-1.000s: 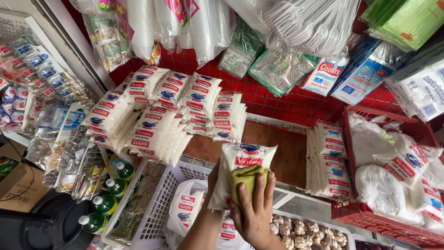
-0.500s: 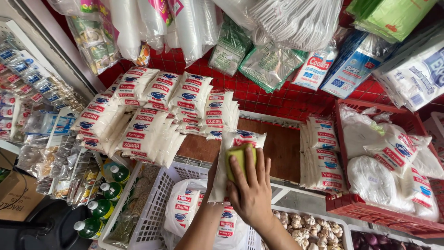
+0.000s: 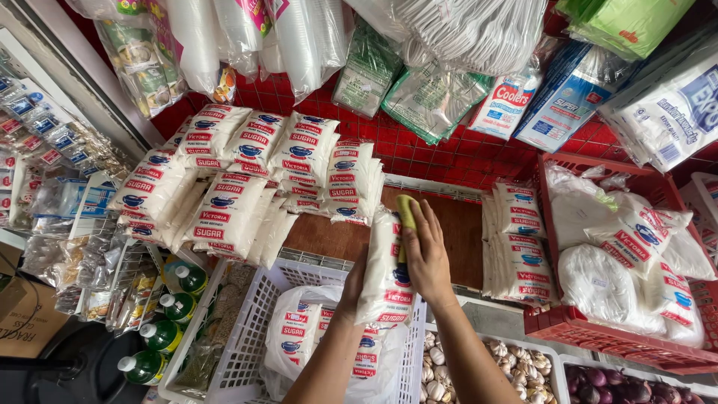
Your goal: Wiping down and organizing individual bags of sugar into a crate.
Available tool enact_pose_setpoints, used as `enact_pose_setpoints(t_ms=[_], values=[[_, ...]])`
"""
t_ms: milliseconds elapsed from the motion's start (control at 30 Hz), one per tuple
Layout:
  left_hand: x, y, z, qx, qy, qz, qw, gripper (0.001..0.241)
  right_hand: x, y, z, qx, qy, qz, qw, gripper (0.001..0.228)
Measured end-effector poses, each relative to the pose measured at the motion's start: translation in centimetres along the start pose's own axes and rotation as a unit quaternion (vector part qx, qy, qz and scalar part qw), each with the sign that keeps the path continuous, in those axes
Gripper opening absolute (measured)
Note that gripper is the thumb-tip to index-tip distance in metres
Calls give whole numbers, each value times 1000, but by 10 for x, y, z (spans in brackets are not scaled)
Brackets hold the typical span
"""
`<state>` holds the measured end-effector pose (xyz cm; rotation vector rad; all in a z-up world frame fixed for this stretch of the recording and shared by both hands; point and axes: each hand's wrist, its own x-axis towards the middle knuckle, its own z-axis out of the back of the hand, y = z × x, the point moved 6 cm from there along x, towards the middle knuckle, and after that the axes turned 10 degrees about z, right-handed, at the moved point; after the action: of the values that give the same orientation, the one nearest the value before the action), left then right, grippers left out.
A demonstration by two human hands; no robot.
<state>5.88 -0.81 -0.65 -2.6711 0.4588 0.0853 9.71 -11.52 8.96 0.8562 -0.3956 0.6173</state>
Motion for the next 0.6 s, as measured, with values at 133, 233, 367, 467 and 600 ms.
enact_pose_setpoints(t_ms=[133, 233, 367, 467, 600], values=[[2, -12, -22, 106, 37, -27, 993, 64, -29, -18, -20, 283, -63, -101, 952, 60], [-15, -38, -71, 451, -72, -188, 870, 64, -50, -23, -36, 488, -82, -167, 853, 73], [-36, -39, -107, 705, -157, -300, 622, 71, -61, -28, -43, 641, -114, -203, 731, 83], [-46, -41, -124, 703, -116, -317, 625, 78, -60, -30, -40, 643, -123, -202, 728, 82], [-53, -36, -131, 727, -91, -323, 598, 82, -71, -45, -48, 677, -146, -212, 690, 79]])
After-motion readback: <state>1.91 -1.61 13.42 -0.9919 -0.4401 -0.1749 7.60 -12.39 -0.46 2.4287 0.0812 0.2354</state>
